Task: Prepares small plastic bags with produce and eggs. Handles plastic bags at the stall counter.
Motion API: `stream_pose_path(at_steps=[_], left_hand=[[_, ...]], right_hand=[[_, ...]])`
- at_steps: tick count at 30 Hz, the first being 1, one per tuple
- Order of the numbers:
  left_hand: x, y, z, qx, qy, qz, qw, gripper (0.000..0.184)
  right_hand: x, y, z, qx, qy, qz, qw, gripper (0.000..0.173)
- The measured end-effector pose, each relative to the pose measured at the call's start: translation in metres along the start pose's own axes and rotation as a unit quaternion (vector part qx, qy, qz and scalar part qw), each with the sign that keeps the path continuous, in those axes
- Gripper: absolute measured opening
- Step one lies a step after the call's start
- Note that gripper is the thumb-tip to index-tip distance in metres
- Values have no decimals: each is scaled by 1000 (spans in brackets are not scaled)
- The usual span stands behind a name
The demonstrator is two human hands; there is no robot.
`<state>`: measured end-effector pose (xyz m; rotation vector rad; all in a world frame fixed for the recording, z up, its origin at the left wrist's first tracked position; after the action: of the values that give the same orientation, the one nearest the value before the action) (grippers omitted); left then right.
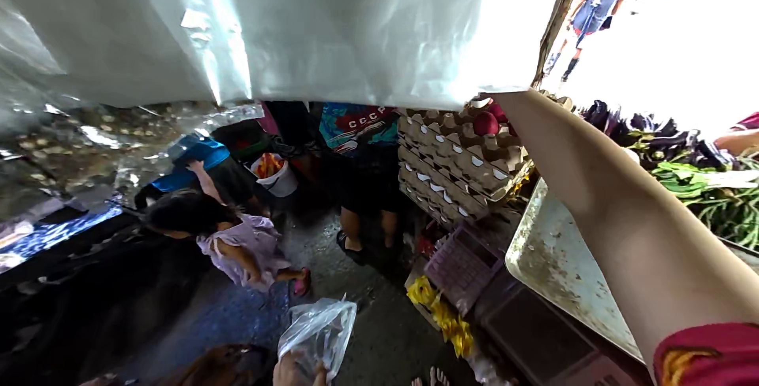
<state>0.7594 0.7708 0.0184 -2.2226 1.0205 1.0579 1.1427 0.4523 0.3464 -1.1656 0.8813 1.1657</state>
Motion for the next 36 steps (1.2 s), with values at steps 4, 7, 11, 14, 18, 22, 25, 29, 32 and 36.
stream_pose_path(at_steps=[4,7,11,14,18,22,25,29,32,36], left_hand=[[6,-1,-1,8,21,-3,1000,58],[6,-2,1,35,37,-11,999,53],[-1,-16,-6,37,43,-30,998,65],[-17,-46,-28,50,59,-61,995,78],[-51,-85,-78,58,79,-48,994,78],[-68,-97,-121,85,133,-39,987,77],[-76,-88,-138,131,186,-57,972,79],[-77,-57,-153,154,205,-39,966,74],[-77,-35,-159,150,250,-29,956,82],[-77,-32,-160,103,366,-118,917,67]], right_hand=[[-4,11,8,-18,16,-10,1000,52],[-19,29,5,-2,-75,-24,997,47],[-40,64,1,-39,-305,-56,950,30],[-22,36,-6,-158,-455,37,876,26],[10,54,38,-279,-477,281,784,37],[55,129,106,-342,-450,474,675,37],[89,170,144,-268,-381,492,736,35],[135,196,176,-107,-388,387,830,31],[157,213,181,-203,-319,271,885,28],[163,228,174,-355,-279,330,829,27]])
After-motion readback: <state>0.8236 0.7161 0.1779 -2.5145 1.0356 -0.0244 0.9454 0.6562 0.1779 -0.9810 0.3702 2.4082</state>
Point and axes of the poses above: each hand's wrist, its own y-axis away from the middle knuckle, its own x-axis out of the palm, z = x × y, the point moved 1 cm from there along -y, towards the middle knuckle, and after that the axes turned 14 degrees about -z, right-handed, at the moved point
